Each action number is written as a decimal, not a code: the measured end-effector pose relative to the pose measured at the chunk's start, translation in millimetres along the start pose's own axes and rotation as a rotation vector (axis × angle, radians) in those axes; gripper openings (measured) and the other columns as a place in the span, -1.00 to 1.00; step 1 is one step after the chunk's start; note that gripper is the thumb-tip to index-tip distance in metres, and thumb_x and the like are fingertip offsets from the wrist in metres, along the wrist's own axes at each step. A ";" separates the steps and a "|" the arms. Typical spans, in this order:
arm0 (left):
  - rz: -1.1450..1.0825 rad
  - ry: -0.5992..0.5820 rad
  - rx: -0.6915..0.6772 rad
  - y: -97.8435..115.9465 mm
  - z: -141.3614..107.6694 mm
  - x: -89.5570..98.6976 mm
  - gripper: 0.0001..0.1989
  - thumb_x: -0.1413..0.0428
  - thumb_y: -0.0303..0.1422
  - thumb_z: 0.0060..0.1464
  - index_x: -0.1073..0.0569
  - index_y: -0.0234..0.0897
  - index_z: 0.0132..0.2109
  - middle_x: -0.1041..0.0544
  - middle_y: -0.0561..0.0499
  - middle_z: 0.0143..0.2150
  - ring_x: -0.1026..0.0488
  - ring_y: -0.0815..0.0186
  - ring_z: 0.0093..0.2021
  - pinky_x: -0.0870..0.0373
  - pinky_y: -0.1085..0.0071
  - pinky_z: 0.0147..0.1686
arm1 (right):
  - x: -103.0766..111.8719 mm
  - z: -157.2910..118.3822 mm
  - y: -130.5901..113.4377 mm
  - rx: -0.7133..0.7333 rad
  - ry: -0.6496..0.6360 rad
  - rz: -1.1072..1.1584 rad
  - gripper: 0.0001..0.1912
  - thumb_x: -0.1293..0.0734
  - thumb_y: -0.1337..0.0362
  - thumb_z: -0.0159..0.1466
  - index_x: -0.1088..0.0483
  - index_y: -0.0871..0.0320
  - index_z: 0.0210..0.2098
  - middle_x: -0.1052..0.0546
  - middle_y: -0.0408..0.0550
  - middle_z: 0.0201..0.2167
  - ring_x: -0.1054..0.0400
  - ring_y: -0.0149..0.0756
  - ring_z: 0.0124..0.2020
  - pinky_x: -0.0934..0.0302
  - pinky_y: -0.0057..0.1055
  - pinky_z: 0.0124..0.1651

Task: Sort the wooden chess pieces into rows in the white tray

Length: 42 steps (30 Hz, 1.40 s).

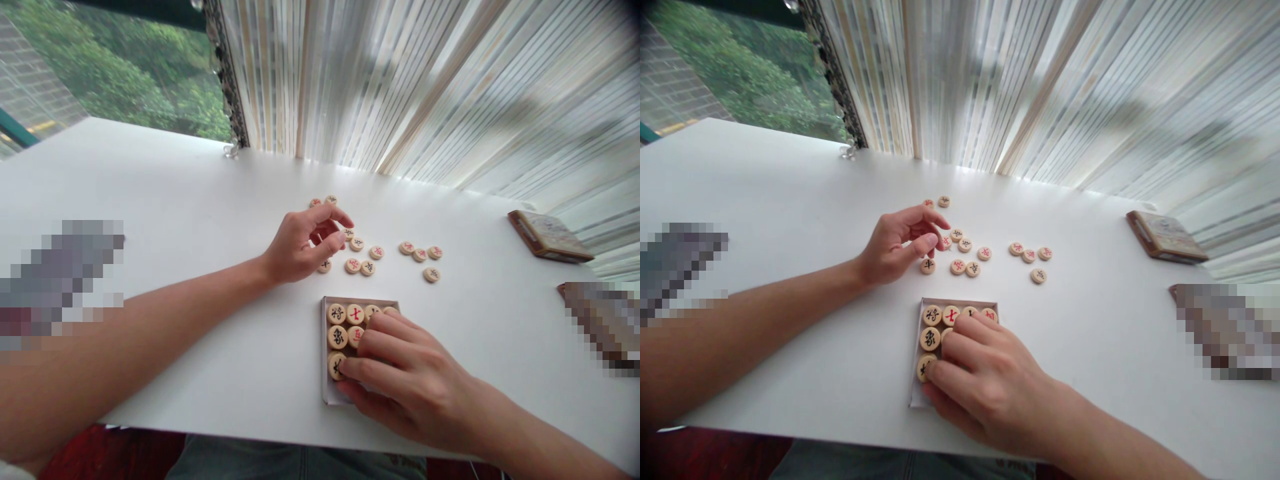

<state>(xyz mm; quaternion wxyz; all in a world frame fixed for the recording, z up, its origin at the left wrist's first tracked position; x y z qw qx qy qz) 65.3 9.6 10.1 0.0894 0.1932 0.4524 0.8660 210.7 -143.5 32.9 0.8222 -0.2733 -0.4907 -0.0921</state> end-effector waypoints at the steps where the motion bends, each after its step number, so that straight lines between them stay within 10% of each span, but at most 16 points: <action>1: 0.000 0.001 0.001 0.2 0.0 -0.1 -0.76 -0.12 -0.34 0.21 -0.56 -0.40 -0.07 -0.64 -0.06 -0.36 -0.60 0.29 -0.41 -0.51 0.40 -0.41 | -0.1 0.0 0.0 0.000 0.002 -0.002 -0.92 -0.37 0.41 0.44 -0.55 0.19 -0.15 -0.50 -0.03 -0.40 -0.27 -0.19 -0.33 -0.20 -0.25 -0.23; 14: -0.036 0.012 0.011 -0.5 -0.3 0.5 -0.80 -0.15 -0.36 0.21 -0.56 -0.37 -0.07 -0.64 -0.05 -0.37 -0.57 0.34 -0.43 -0.53 0.44 -0.41 | 14.6 0.3 9.6 -0.025 0.134 0.070 -0.97 -0.41 0.39 0.39 -0.52 0.15 -0.19 -0.53 -0.06 -0.43 -0.28 -0.24 -0.39 -0.27 -0.27 -0.26; 29: 0.004 0.416 0.090 -19.3 8.7 54.7 -0.75 -0.11 -0.30 0.21 -0.56 -0.31 -0.38 -0.30 0.17 -0.70 -0.23 0.44 -0.67 -0.16 0.51 -0.63 | 52.7 -32.8 127.9 -0.564 0.610 -0.034 -0.75 -0.42 0.18 0.39 -0.58 0.16 -0.38 -0.50 -0.13 -0.56 -0.29 -0.33 -0.53 -0.15 -0.37 -0.45; 42: 0.177 0.250 0.088 -21.4 6.5 43.6 -0.71 -0.13 -0.32 0.17 -0.55 -0.31 -0.48 -0.18 0.17 -0.67 -0.05 0.46 -0.63 0.07 0.45 -0.59 | 47.0 -46.4 158.5 -0.706 0.632 0.089 -0.73 -0.43 0.10 0.38 -0.64 0.17 -0.29 -0.66 -0.01 -0.40 -0.41 -0.27 -0.45 -0.24 -0.34 -0.37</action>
Point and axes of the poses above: each hand's wrist, its own z-axis towards the middle knuckle, its own x-axis out of the back of the hand, y = z × x, the point moved 5 cm from there along z, towards the middle knuckle
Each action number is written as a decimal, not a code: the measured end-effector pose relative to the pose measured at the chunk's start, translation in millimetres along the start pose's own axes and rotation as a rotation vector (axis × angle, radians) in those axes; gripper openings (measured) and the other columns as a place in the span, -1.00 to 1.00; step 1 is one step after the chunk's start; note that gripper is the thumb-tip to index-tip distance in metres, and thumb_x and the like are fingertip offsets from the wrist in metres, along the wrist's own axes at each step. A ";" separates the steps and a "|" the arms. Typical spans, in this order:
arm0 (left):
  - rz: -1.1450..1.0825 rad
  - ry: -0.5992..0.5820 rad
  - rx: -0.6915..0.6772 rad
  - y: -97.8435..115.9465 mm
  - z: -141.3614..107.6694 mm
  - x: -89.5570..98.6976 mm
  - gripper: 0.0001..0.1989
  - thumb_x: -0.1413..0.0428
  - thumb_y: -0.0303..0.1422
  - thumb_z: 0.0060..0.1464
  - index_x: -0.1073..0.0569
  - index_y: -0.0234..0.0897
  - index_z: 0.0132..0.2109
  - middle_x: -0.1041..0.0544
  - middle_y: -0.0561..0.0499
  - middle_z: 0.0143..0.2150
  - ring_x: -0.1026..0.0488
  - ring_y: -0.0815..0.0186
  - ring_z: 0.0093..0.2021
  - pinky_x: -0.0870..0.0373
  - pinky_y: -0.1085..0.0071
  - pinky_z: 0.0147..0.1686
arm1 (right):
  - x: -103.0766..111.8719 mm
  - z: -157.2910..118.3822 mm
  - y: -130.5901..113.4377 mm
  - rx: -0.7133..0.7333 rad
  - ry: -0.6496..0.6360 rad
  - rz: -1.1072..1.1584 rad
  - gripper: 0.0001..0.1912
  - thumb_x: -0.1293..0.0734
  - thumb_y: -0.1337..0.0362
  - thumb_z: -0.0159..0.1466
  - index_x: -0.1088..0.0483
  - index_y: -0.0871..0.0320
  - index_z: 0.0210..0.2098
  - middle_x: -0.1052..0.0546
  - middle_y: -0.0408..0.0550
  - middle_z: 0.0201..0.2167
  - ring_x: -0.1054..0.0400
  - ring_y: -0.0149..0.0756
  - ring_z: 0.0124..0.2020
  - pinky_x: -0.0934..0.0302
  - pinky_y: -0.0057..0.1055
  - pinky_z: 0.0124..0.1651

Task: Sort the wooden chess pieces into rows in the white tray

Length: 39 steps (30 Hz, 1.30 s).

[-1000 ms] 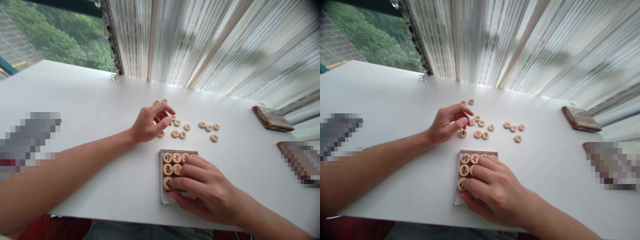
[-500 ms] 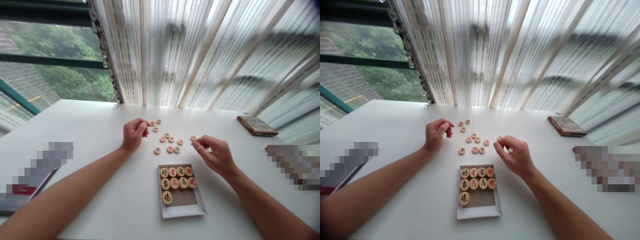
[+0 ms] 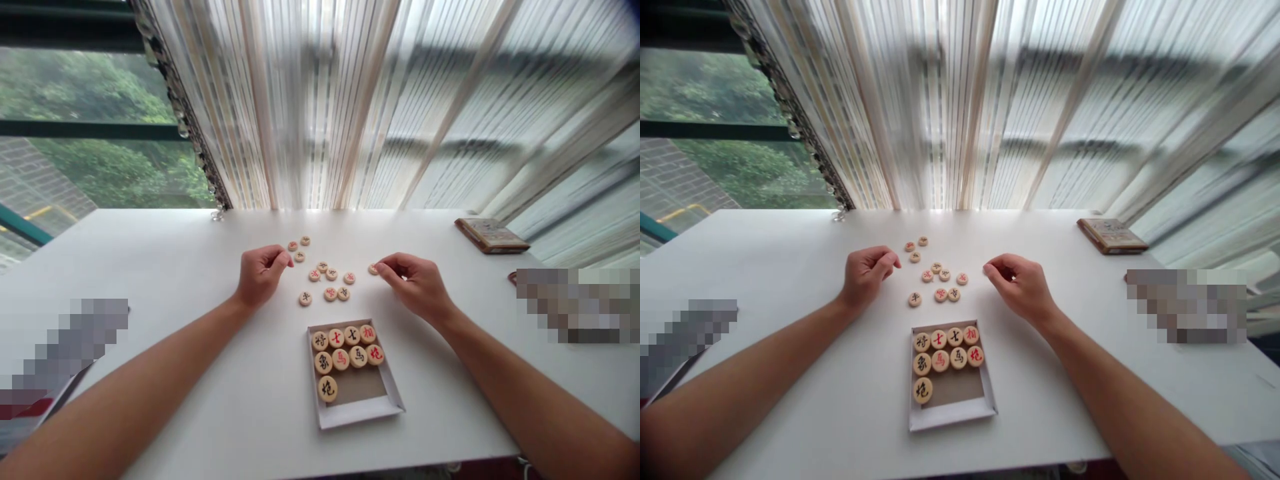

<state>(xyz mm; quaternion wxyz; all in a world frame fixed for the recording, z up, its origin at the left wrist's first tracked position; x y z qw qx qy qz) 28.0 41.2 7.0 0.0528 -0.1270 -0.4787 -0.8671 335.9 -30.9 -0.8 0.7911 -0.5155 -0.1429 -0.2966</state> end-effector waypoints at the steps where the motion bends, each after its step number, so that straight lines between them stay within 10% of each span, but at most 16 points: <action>1: 0.004 -0.002 -0.002 0.8 0.4 -0.2 -0.71 -0.13 -0.32 0.17 -0.55 -0.31 -0.48 -0.18 0.17 -0.67 -0.05 0.46 -0.63 0.07 0.45 -0.59 | -0.1 -0.3 -0.2 0.001 -0.003 -0.004 -0.73 -0.43 0.10 0.38 -0.64 0.17 -0.28 -0.67 -0.01 -0.40 -0.42 -0.26 -0.44 -0.24 -0.34 -0.37; 39: 0.067 -0.027 -0.048 9.4 3.0 -5.7 -0.72 -0.12 -0.34 0.18 -0.58 -0.29 -0.46 -0.24 0.13 -0.68 -0.13 0.42 -0.63 -0.01 0.41 -0.59 | -3.4 -8.0 -22.6 0.105 -0.080 -0.097 -0.76 -0.42 0.16 0.37 -0.65 0.15 -0.33 -0.70 0.00 -0.40 -0.44 -0.28 -0.49 -0.27 -0.37 -0.43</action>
Point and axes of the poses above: each hand's wrist, its own z-axis towards the middle knuckle, its own x-axis out of the back of the hand, y = z × x, the point moved 5 cm from there along z, towards the middle knuckle
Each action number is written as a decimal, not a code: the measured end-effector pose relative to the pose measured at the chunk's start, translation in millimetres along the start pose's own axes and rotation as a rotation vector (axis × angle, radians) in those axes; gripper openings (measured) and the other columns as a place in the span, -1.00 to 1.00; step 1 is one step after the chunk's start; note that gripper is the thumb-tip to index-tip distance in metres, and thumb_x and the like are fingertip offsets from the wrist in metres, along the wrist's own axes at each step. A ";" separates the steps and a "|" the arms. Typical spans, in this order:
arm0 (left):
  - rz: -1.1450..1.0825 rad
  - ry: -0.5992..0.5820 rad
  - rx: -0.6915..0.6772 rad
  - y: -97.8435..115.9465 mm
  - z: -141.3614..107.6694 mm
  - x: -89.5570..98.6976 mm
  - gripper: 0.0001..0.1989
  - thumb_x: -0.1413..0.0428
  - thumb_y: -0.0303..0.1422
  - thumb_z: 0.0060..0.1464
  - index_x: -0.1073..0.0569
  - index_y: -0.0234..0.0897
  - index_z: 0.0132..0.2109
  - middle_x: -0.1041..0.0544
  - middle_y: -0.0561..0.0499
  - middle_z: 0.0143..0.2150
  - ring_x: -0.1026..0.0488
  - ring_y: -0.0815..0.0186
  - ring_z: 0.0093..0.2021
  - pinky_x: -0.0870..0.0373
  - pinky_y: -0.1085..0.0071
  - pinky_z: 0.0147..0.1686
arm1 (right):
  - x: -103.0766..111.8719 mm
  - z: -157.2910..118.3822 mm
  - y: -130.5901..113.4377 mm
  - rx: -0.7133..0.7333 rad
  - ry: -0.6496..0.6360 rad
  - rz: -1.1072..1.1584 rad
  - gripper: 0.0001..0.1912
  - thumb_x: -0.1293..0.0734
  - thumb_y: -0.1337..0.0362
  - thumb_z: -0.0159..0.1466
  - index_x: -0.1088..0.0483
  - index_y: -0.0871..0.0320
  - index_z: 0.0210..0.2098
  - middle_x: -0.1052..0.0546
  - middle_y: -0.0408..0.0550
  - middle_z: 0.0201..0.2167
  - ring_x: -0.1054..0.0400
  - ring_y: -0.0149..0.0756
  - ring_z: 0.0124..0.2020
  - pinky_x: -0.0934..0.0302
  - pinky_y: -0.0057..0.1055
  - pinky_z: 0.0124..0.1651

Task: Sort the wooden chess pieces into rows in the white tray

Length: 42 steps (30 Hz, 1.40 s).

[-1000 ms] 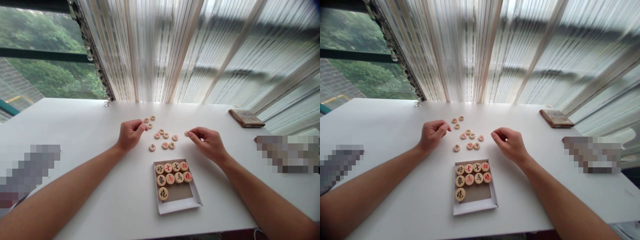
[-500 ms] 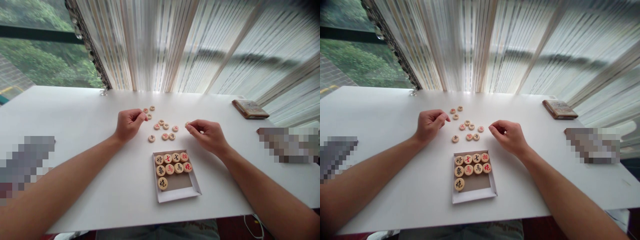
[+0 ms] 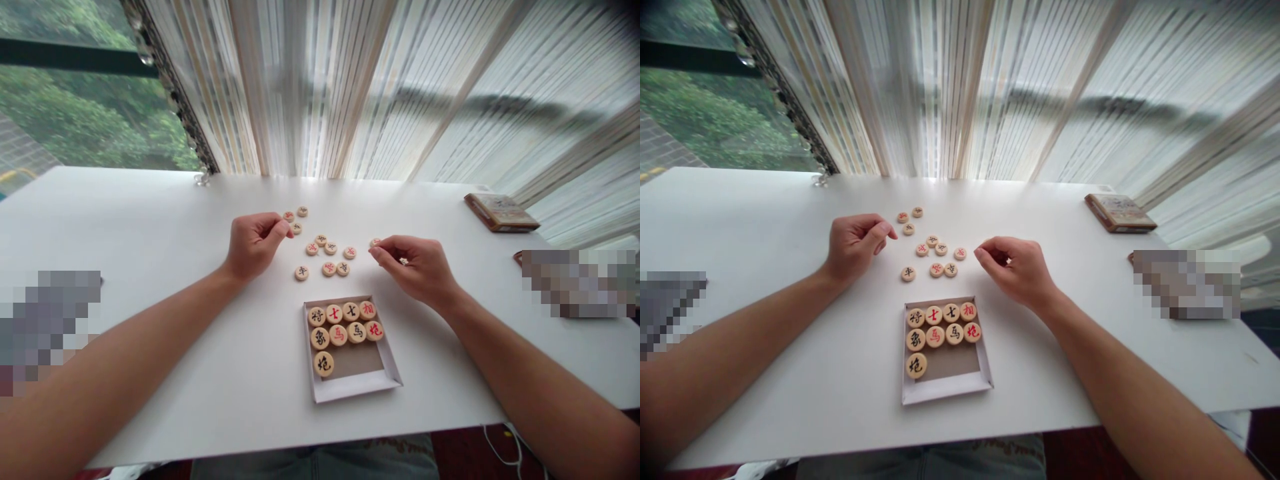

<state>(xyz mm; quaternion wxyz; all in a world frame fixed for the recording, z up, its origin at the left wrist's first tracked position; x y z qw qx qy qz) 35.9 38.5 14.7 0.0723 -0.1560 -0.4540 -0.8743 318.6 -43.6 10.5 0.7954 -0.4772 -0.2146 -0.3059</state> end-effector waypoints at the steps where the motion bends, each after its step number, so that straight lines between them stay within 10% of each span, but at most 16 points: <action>1: 0.001 -0.002 0.005 0.2 -0.2 0.1 -0.72 -0.13 -0.34 0.18 -0.58 -0.29 -0.46 -0.24 0.13 -0.68 -0.13 0.42 -0.64 0.00 0.41 -0.59 | 0.1 0.0 -0.3 -0.003 0.000 -0.002 -0.76 -0.42 0.15 0.37 -0.65 0.15 -0.33 -0.70 0.00 -0.40 -0.43 -0.28 -0.50 -0.27 -0.37 -0.43; 42: 0.015 -0.007 0.000 4.0 0.8 -0.3 -0.71 -0.12 -0.34 0.17 -0.57 -0.29 -0.49 -0.22 0.13 -0.70 -0.11 0.43 -0.64 0.01 0.43 -0.59 | 2.1 -1.3 -9.3 0.025 0.012 -0.037 -0.74 -0.41 0.14 0.38 -0.63 0.12 -0.36 -0.69 -0.01 -0.42 -0.41 -0.29 -0.51 -0.26 -0.36 -0.43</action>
Point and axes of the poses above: each hand's wrist, its own z-axis towards the middle knuckle, its own x-axis out of the back of the hand, y = z × x, the point moved 5 cm from there along z, towards the middle knuckle
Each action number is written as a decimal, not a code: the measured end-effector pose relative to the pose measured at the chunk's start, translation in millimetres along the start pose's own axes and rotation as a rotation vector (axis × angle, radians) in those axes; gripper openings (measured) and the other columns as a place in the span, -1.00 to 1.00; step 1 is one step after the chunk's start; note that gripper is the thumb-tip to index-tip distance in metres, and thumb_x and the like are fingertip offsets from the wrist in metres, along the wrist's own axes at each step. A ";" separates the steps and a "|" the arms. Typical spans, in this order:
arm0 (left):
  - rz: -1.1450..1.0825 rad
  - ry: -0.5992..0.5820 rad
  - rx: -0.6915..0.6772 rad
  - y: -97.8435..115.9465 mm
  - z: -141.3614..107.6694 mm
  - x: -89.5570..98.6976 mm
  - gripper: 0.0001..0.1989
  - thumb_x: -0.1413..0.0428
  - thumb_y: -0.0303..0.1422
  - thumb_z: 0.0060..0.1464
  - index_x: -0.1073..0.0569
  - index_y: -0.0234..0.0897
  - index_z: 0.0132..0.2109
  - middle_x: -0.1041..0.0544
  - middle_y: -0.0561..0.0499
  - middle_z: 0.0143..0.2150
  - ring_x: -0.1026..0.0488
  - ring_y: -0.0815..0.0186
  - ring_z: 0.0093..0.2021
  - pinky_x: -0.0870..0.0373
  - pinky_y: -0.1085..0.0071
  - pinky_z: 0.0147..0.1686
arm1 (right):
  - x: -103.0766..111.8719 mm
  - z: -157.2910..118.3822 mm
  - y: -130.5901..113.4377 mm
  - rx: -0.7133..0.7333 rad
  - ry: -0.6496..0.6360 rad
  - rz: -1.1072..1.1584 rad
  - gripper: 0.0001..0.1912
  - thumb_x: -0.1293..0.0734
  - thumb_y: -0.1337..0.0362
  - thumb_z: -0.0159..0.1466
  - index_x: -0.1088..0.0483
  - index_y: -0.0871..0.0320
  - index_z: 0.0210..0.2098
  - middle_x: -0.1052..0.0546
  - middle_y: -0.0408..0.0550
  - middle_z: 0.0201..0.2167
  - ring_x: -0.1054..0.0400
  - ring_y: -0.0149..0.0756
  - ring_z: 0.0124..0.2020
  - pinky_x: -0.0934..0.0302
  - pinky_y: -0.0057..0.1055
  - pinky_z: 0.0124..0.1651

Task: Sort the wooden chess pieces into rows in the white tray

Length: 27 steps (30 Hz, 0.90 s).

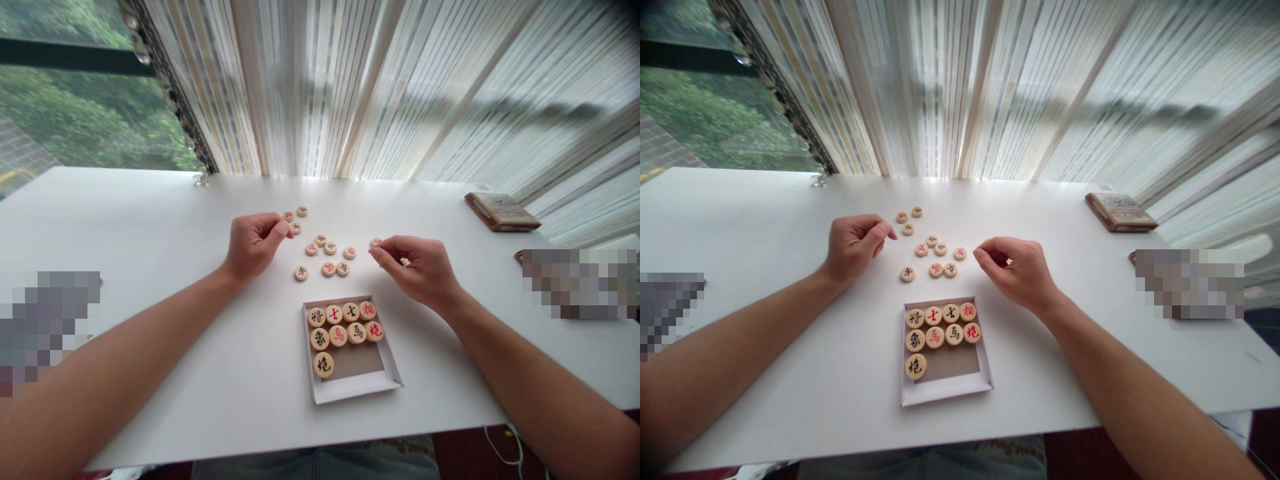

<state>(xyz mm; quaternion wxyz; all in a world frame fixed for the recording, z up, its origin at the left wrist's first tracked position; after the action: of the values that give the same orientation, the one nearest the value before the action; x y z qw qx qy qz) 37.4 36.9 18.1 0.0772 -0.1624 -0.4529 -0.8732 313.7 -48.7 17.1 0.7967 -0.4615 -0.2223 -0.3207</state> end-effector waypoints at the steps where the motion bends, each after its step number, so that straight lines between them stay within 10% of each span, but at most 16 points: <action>1: 0.002 0.000 0.003 0.0 0.0 0.0 -0.71 -0.12 -0.33 0.17 -0.57 -0.29 -0.49 -0.22 0.13 -0.70 -0.11 0.43 -0.64 0.00 0.43 -0.59 | 0.0 0.0 0.1 -0.001 -0.001 0.000 -0.73 -0.41 0.13 0.39 -0.63 0.12 -0.36 -0.69 -0.01 -0.42 -0.41 -0.29 -0.51 -0.27 -0.36 -0.43; 27: -0.013 -0.121 0.078 -7.5 2.6 -8.1 -0.79 -0.15 -0.31 0.18 -0.59 -0.33 -0.35 -0.37 0.12 -0.65 -0.26 0.43 -0.62 -0.17 0.48 -0.57 | 6.4 1.7 12.7 -0.190 0.111 0.027 -0.71 -0.43 0.10 0.34 -0.62 0.18 -0.38 -0.55 -0.07 -0.58 -0.30 -0.35 -0.60 -0.13 -0.40 -0.53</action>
<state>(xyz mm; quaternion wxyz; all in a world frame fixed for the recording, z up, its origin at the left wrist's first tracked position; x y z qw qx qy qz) 43.5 43.2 10.9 0.0504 -0.2091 -0.4914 -0.8439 327.2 -44.5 14.5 0.7647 -0.5196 -0.1403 -0.3544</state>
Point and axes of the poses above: each hand's wrist, its own z-axis towards the middle knuckle, its own x-axis out of the back of the hand, y = z × x, the point moved 5 cm from there along z, towards the middle knuckle
